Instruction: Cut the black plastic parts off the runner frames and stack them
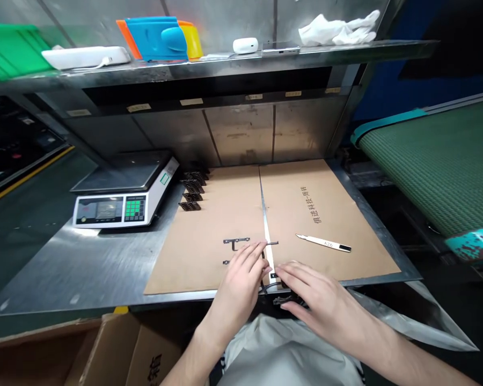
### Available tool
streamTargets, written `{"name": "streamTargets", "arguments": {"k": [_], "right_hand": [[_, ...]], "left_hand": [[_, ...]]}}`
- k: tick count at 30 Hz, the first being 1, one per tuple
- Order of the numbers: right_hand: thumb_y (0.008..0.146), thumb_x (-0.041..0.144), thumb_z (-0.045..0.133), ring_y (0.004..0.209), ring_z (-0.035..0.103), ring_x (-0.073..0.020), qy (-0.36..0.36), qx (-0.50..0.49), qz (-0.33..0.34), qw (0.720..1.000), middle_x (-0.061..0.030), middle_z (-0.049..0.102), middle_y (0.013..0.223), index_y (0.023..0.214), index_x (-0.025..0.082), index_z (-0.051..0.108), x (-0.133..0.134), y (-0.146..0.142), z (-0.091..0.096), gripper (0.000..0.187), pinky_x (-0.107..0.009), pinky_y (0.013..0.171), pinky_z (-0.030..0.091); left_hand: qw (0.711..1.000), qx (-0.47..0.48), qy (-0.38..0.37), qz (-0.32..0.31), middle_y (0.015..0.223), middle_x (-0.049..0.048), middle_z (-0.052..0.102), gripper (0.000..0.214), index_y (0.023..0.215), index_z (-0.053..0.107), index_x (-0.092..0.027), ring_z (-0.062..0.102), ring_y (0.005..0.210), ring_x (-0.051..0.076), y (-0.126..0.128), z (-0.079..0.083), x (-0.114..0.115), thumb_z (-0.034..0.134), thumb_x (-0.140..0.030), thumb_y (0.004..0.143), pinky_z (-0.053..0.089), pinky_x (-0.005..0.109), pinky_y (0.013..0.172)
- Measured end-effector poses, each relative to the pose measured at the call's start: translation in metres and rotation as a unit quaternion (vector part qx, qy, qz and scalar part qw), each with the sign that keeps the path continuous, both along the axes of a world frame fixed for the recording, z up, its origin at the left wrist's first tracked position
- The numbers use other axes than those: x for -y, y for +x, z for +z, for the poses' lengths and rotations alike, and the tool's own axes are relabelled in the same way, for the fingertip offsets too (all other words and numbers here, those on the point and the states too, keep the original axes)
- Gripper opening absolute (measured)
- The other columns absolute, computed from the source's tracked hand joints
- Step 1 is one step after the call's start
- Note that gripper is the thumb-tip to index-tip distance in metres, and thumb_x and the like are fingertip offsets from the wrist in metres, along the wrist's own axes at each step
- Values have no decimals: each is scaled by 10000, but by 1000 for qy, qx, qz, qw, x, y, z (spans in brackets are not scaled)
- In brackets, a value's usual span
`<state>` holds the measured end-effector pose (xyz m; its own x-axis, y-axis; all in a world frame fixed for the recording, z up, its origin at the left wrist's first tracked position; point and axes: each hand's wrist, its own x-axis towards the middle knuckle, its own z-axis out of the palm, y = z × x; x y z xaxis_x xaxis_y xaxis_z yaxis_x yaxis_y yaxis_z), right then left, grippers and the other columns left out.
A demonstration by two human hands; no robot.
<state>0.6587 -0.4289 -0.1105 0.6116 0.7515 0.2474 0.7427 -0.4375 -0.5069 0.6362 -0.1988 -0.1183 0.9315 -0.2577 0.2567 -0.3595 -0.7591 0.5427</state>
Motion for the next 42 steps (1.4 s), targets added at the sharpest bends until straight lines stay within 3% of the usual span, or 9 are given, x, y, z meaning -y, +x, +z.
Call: {"name": "streamTargets", "arguments": {"k": [6, 10, 18, 24, 30, 33, 38, 42], "right_hand": [[855, 86, 678, 1194, 682, -311, -20, -12, -5, 1000, -125, 698, 1312, 1433, 205, 522, -8, 5, -5, 611, -489, 1025, 607], [853, 76, 666, 1236, 666, -313, -25, -6, -13, 1000, -134, 691, 1343, 1446, 189, 514, -5, 6, -3, 622, -500, 1072, 577], [884, 140, 740, 1270, 655, -253, -36, -82, 19, 996, -82, 688, 1369, 1426, 230, 543, 3, 19, 10, 584, -407, 1104, 562], [831, 59, 741, 1238, 670, -306, -50, -38, 11, 998, -118, 695, 1352, 1444, 195, 521, -3, 16, -2, 665, -482, 1078, 581], [804, 23, 748, 1257, 668, -328, -66, 11, 19, 998, -182, 683, 1364, 1431, 121, 500, -10, 14, -19, 681, -478, 1071, 594], [792, 10, 750, 1230, 681, -355, -85, 27, 16, 996, -213, 685, 1339, 1403, 88, 509, -13, 10, -22, 662, -504, 1035, 612], [857, 0, 640, 1271, 649, -287, -50, -36, 44, 997, -136, 673, 1353, 1441, 156, 469, -6, 9, -15, 628, -453, 1073, 582], [854, 20, 674, 1231, 666, -270, -39, -77, 65, 994, -111, 672, 1345, 1424, 195, 482, 0, 10, -15, 626, -414, 1027, 597]], "left_hand": [[998, 17, 64, 1, 1511, 148, 593, 253, 1095, 665, -197, 541, 1417, 297, 2, -2, 3, 414, -185, 1064, 420, 530, 1179], [997, 20, 80, 1, 1507, 156, 593, 251, 1078, 664, -194, 543, 1411, 301, 3, 1, 2, 413, -189, 1064, 421, 522, 1168], [997, 15, 79, -13, 1517, 161, 580, 267, 1097, 662, -184, 520, 1424, 300, 6, 1, -2, 397, -203, 1071, 389, 503, 1190], [994, 19, 106, 6, 1520, 172, 576, 291, 1070, 672, -170, 548, 1397, 320, 4, 1, 4, 383, -200, 1072, 421, 524, 1163], [993, 37, 114, 9, 1497, 192, 593, 262, 1044, 676, -166, 581, 1368, 342, 1, -2, 4, 415, -155, 1048, 462, 552, 1138], [993, 69, 100, 11, 1479, 189, 608, 223, 1036, 653, -163, 579, 1369, 330, -2, -4, 1, 435, -121, 1039, 478, 552, 1135], [995, 89, 29, 14, 1510, 147, 583, 161, 1070, 586, -190, 504, 1436, 255, -14, -15, -4, 463, -90, 1041, 439, 499, 1194], [997, 73, -11, 12, 1527, 130, 567, 178, 1040, 562, -204, 474, 1461, 237, -21, -29, -5, 470, -52, 1028, 415, 480, 1215]]}}
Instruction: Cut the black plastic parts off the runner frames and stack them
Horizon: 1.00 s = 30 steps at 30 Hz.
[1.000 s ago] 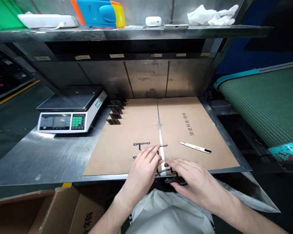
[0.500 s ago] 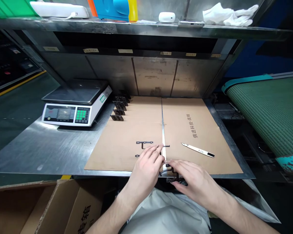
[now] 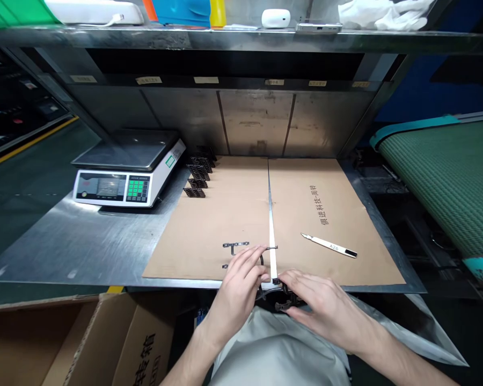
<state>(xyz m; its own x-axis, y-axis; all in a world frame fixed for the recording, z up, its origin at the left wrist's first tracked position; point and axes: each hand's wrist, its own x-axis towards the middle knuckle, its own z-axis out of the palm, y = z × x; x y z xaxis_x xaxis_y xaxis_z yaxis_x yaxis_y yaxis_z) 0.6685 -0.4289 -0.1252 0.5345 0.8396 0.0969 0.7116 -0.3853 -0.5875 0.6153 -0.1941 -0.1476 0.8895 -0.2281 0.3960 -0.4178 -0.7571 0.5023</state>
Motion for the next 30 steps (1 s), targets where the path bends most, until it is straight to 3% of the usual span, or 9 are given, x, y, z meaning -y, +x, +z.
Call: {"name": "streamTargets", "arguments": {"k": [5, 12, 16, 22, 30], "right_hand": [[858, 46, 724, 1230, 662, -261, -6, -21, 5, 1000, -103, 677, 1327, 1445, 203, 477, 0, -1, -4, 656, -408, 1044, 581], [856, 53, 741, 1227, 671, -248, 18, -32, 1, 999, -93, 693, 1292, 1433, 218, 487, 0, -2, 2, 651, -384, 1057, 572], [822, 36, 762, 1191, 686, -268, -30, -5, -11, 999, -97, 703, 1275, 1393, 206, 520, -2, -4, 2, 643, -408, 1023, 596], [833, 39, 735, 1167, 704, -338, -121, 98, -21, 988, -194, 713, 1274, 1348, 74, 580, -11, -2, -7, 539, -477, 998, 614], [781, -43, 668, 1044, 740, -324, -161, 167, -38, 972, -183, 749, 1156, 1254, 40, 641, -22, -2, -21, 481, -437, 944, 625]], "left_hand": [[999, -11, -32, 3, 1530, 127, 561, 183, 1036, 549, -209, 463, 1468, 232, -4, -13, 2, 465, -46, 1030, 398, 482, 1222], [997, -16, -75, 4, 1518, 125, 567, 194, 1039, 550, -213, 487, 1449, 228, -5, -17, -1, 453, -45, 1033, 399, 494, 1221], [1000, -20, -18, 13, 1511, 121, 576, 173, 1032, 558, -212, 502, 1434, 236, -4, -9, 5, 465, -66, 1036, 430, 497, 1204], [992, -7, 115, 45, 1470, 150, 608, 179, 1033, 603, -180, 556, 1386, 293, 4, 0, 21, 446, -96, 1035, 475, 543, 1168], [988, -14, 135, 74, 1457, 177, 613, 218, 1026, 630, -161, 577, 1362, 322, 6, -10, 29, 450, -42, 996, 524, 555, 1106]]}}
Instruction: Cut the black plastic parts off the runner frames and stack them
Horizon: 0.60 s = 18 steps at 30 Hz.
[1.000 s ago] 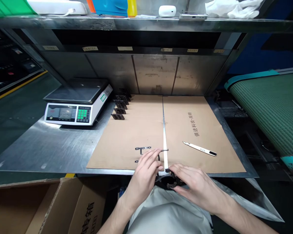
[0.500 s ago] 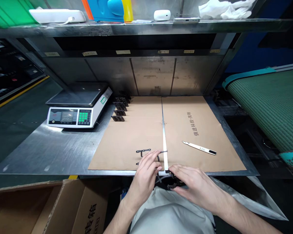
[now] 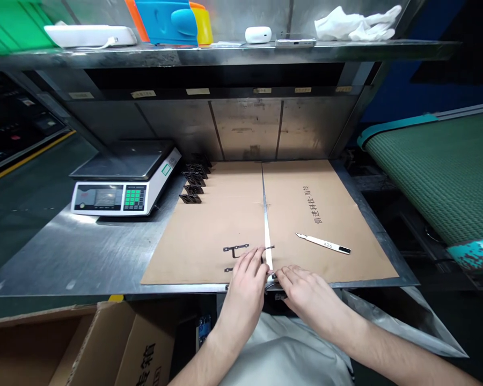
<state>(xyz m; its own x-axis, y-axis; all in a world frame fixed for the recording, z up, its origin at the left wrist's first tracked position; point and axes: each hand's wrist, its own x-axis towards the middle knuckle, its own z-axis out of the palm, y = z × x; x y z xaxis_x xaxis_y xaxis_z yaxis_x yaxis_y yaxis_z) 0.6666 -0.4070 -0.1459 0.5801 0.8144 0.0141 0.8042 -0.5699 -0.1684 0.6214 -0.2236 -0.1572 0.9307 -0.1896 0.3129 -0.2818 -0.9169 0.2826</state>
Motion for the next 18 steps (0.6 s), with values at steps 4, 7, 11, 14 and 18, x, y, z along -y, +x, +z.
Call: {"name": "streamTargets", "arguments": {"k": [4, 7, 11, 14, 18], "right_hand": [[766, -43, 666, 1015, 739, -313, -13, -1, 0, 1000, -180, 753, 1123, 1211, 49, 647, -1, 1, -5, 455, -419, 929, 613], [774, -37, 660, 988, 738, -297, -21, 2, 6, 1000, -176, 753, 1105, 1179, 75, 647, -3, 1, -5, 420, -397, 901, 608], [805, -63, 605, 964, 739, -309, -38, 19, 14, 999, -190, 755, 1063, 1171, 56, 653, -7, 1, 2, 388, -411, 859, 614], [780, -38, 683, 978, 734, -307, -11, -39, 8, 999, -156, 752, 1071, 1170, 80, 656, -2, 5, 13, 409, -414, 849, 622], [781, 61, 787, 1095, 710, -267, 134, -160, -60, 976, -82, 737, 1182, 1260, 193, 623, 17, 16, 29, 523, -404, 949, 606]], "left_hand": [[1000, -4, 1, 4, 1454, 173, 614, 202, 994, 625, -163, 583, 1349, 315, -1, -4, 1, 471, -32, 983, 528, 541, 1098], [1000, -5, 3, 5, 1457, 167, 610, 216, 991, 620, -171, 588, 1342, 309, -1, -8, 1, 472, -16, 969, 525, 546, 1097], [1000, 1, 4, 5, 1450, 176, 615, 237, 1037, 619, -165, 585, 1348, 331, 0, -12, 4, 476, 3, 950, 501, 583, 1114], [1000, 6, -1, 5, 1425, 178, 636, 207, 1046, 613, -168, 613, 1319, 332, 2, -10, 0, 456, -45, 990, 517, 590, 1100], [999, 13, -38, 15, 1453, 159, 619, 148, 1036, 600, -202, 601, 1343, 318, 3, -1, -20, 457, -169, 1053, 534, 599, 1089]]}}
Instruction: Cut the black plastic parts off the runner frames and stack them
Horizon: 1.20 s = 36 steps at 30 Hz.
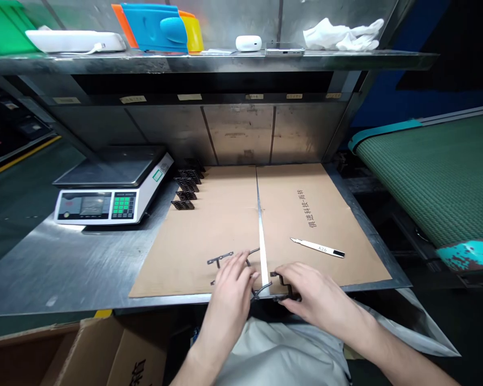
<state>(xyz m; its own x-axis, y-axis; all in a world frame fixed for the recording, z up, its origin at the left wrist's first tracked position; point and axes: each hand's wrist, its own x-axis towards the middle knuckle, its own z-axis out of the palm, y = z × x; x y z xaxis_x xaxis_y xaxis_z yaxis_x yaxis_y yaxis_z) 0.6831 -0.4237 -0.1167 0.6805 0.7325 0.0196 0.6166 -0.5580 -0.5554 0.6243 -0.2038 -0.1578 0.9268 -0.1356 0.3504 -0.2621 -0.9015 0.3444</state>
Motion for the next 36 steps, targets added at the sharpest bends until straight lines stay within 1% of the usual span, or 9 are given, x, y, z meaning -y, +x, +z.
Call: {"name": "streamTargets", "arguments": {"k": [3, 6, 14, 18, 21, 24, 28, 33, 36], "right_hand": [[822, 157, 787, 1165, 694, -253, 84, -30, -79, 993, -72, 723, 1255, 1311, 234, 612, 12, 3, 9, 525, -406, 1019, 581], [843, 241, 783, 1198, 684, -254, 125, -23, -126, 984, -67, 716, 1283, 1326, 246, 615, 16, 0, 15, 512, -403, 1044, 575], [886, 252, 741, 1209, 669, -262, 169, 44, -170, 970, -78, 698, 1294, 1347, 258, 597, 15, -7, 15, 483, -419, 1053, 577], [903, 237, 725, 1193, 658, -281, 188, 70, -180, 963, -100, 678, 1292, 1368, 259, 577, 13, -10, 12, 488, -443, 1013, 591], [902, 218, 717, 1173, 659, -289, 209, 86, -191, 955, -106, 676, 1276, 1363, 261, 589, 11, -12, 13, 481, -450, 994, 595], [890, 194, 719, 1202, 644, -279, 223, 88, -192, 952, -94, 670, 1282, 1365, 263, 593, 9, -12, 13, 497, -433, 1023, 580], [892, 182, 708, 1224, 633, -264, 228, 80, -173, 955, -83, 661, 1293, 1377, 265, 576, 5, -11, 9, 510, -426, 1071, 550], [903, 163, 677, 1250, 615, -271, 196, 57, -143, 969, -87, 655, 1309, 1381, 272, 561, 0, -8, 5, 504, -460, 1087, 541], [890, 168, 690, 1240, 620, -285, 193, 45, -132, 971, -90, 668, 1282, 1364, 272, 571, 1, -9, 6, 500, -476, 1070, 554]], "left_hand": [[999, 15, -40, 22, 1526, 138, 562, 132, 1091, 609, -229, 484, 1461, 335, -3, 5, -19, 483, -207, 1058, 505, 637, 1108], [998, 32, -45, 40, 1573, 117, 517, 139, 1125, 635, -245, 381, 1529, 352, -7, 6, -35, 524, -219, 1046, 492, 647, 1114], [992, 107, 73, 6, 1598, 152, 485, 177, 1150, 696, -219, 328, 1546, 409, -9, 11, -56, 635, -193, 986, 405, 683, 1166], [990, 122, 72, 3, 1540, 141, 557, 111, 1068, 708, -218, 379, 1525, 393, -10, 12, -58, 657, -183, 976, 416, 656, 1166], [989, 139, 53, -2, 1391, 110, 689, 126, 1079, 697, -219, 508, 1449, 343, -11, 11, -56, 661, -158, 974, 434, 610, 1177], [987, 155, 41, -11, 1303, 92, 744, 211, 1175, 681, -203, 623, 1343, 289, -13, 13, -49, 645, -124, 983, 447, 560, 1189], [985, 166, 35, -15, 1283, 96, 754, 253, 1205, 682, -176, 617, 1350, 289, -11, 22, -30, 677, -103, 962, 435, 555, 1201], [983, 174, 28, -53, 1286, 99, 754, 342, 1288, 660, -154, 604, 1363, 294, -7, 38, -3, 698, -116, 950, 454, 532, 1187], [979, 195, 8, -58, 1236, 86, 777, 336, 1264, 682, -159, 637, 1324, 284, -8, 46, 6, 717, -107, 934, 473, 513, 1174]]}}
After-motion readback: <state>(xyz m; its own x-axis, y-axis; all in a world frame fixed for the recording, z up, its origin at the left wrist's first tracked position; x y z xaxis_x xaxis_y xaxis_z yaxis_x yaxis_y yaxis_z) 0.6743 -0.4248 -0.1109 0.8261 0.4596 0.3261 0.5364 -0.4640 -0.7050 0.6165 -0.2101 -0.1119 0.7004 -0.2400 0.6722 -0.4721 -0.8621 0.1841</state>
